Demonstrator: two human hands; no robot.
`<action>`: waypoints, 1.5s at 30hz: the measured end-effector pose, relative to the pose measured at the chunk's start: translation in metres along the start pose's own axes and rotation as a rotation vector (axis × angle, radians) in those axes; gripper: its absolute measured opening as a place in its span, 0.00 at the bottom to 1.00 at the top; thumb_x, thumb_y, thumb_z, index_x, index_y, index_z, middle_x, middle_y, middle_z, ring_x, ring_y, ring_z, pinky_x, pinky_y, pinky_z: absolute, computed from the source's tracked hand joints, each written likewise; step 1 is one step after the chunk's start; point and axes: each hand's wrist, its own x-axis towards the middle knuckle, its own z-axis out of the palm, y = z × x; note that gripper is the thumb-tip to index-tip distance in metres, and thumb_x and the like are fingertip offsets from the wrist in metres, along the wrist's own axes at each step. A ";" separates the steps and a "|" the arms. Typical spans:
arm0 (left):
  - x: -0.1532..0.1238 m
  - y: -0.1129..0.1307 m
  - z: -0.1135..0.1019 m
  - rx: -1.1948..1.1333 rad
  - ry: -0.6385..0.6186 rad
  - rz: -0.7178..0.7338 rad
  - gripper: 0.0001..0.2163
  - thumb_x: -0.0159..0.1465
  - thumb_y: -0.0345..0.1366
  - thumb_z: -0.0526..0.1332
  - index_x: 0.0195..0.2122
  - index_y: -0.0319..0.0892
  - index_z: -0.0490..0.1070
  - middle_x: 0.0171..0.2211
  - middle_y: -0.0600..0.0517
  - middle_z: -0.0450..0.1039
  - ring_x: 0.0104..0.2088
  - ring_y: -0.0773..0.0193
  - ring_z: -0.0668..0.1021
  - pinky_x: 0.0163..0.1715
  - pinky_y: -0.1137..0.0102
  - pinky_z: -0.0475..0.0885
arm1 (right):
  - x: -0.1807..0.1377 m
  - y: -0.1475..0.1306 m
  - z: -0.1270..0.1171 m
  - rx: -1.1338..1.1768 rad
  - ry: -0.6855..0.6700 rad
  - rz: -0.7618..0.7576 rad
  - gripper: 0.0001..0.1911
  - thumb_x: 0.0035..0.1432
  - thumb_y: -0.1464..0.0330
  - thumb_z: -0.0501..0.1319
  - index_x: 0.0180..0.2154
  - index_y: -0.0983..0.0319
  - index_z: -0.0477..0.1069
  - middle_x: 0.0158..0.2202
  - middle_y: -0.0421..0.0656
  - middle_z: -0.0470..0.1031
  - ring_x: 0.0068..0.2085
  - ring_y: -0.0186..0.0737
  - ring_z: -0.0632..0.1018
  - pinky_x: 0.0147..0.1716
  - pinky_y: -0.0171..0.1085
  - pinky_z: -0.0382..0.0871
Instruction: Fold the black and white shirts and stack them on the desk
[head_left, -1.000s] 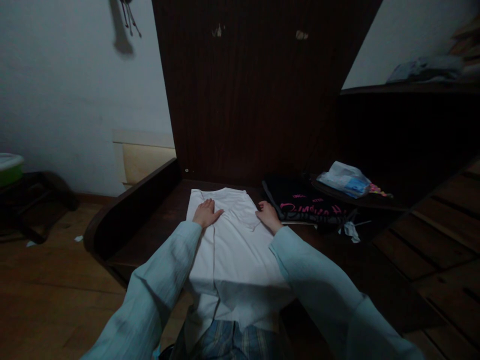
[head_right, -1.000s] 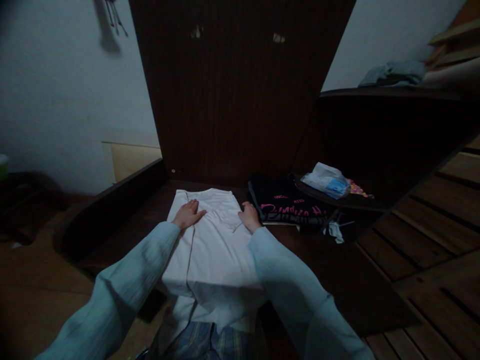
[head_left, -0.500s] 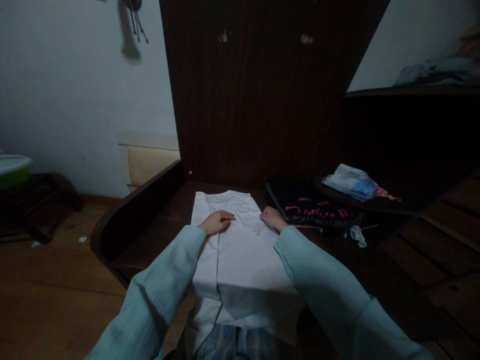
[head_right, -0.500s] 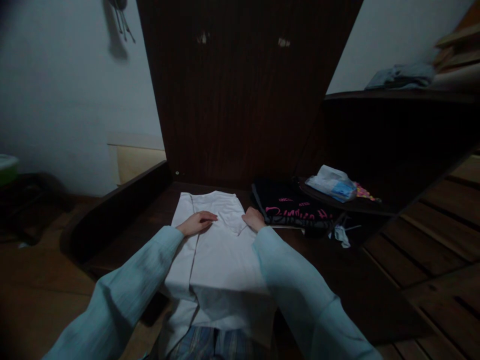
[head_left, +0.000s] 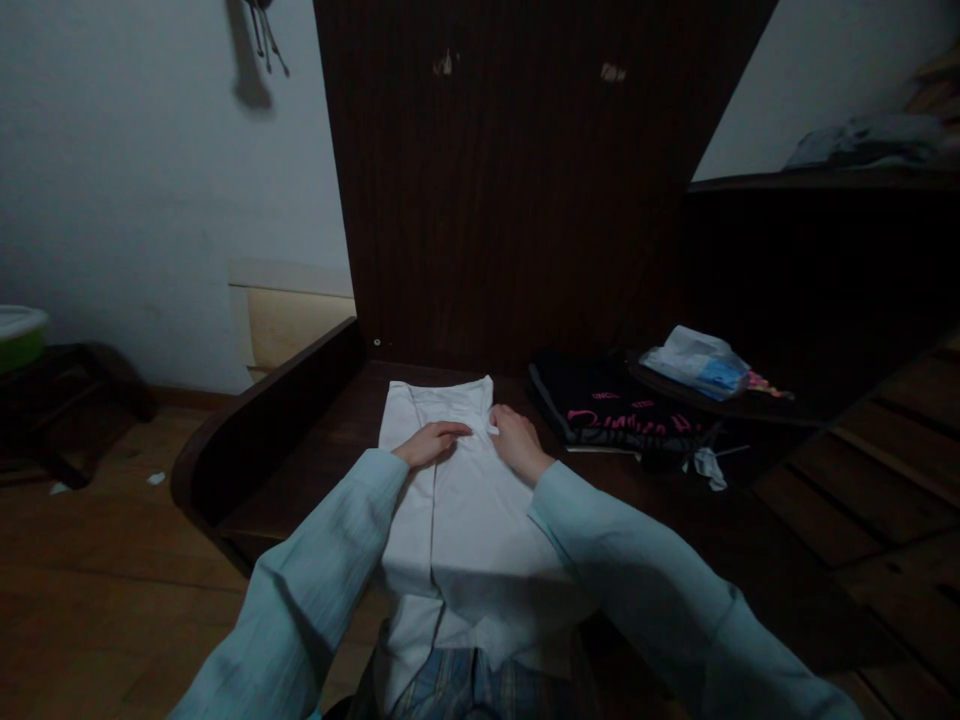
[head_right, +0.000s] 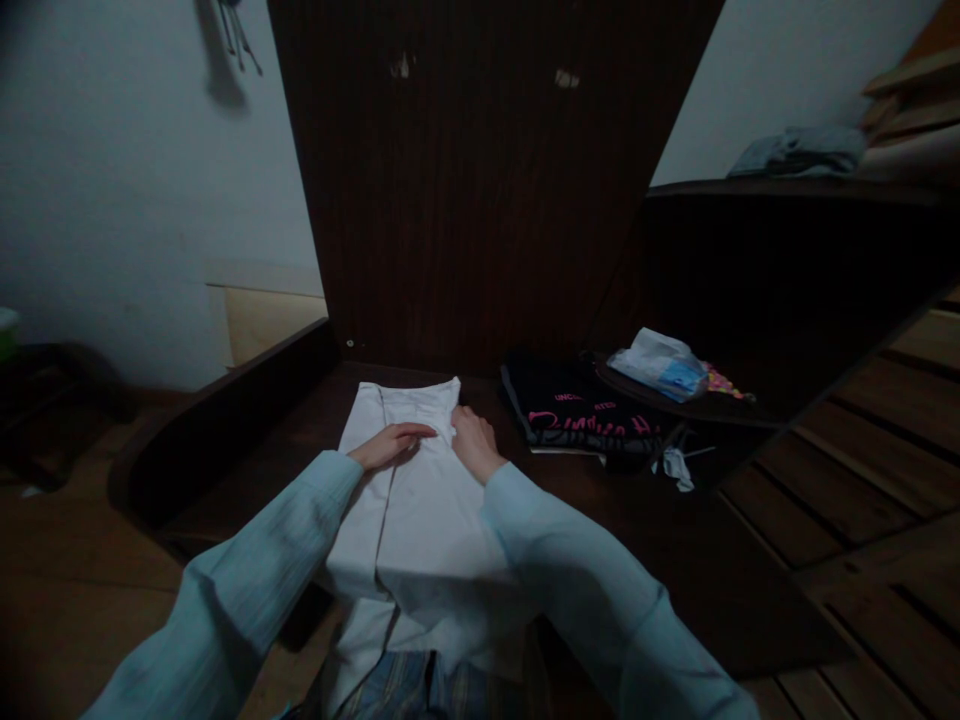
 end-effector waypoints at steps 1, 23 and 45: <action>0.001 -0.001 0.001 -0.048 0.048 -0.027 0.14 0.55 0.29 0.53 0.40 0.42 0.73 0.39 0.49 0.75 0.43 0.62 0.73 0.48 0.68 0.63 | -0.006 -0.011 0.002 -0.039 -0.014 -0.083 0.13 0.51 0.77 0.51 0.39 0.63 0.66 0.39 0.46 0.70 0.37 0.38 0.73 0.30 0.32 0.60; 0.063 -0.005 0.008 -0.424 0.439 -0.234 0.17 0.47 0.29 0.64 0.40 0.35 0.73 0.32 0.48 0.75 0.33 0.64 0.74 0.34 0.71 0.66 | -0.030 -0.039 0.036 -0.165 -0.035 -0.163 0.16 0.55 0.77 0.46 0.46 0.68 0.63 0.43 0.52 0.67 0.42 0.42 0.72 0.38 0.37 0.67; 0.049 0.008 0.010 -0.735 0.377 -0.216 0.35 0.45 0.26 0.61 0.57 0.35 0.57 0.16 0.62 0.59 0.19 0.74 0.65 0.26 0.77 0.63 | -0.178 0.035 -0.029 -0.043 -0.053 0.131 0.03 0.49 0.73 0.50 0.26 0.60 0.59 0.25 0.41 0.69 0.28 0.37 0.71 0.27 0.33 0.56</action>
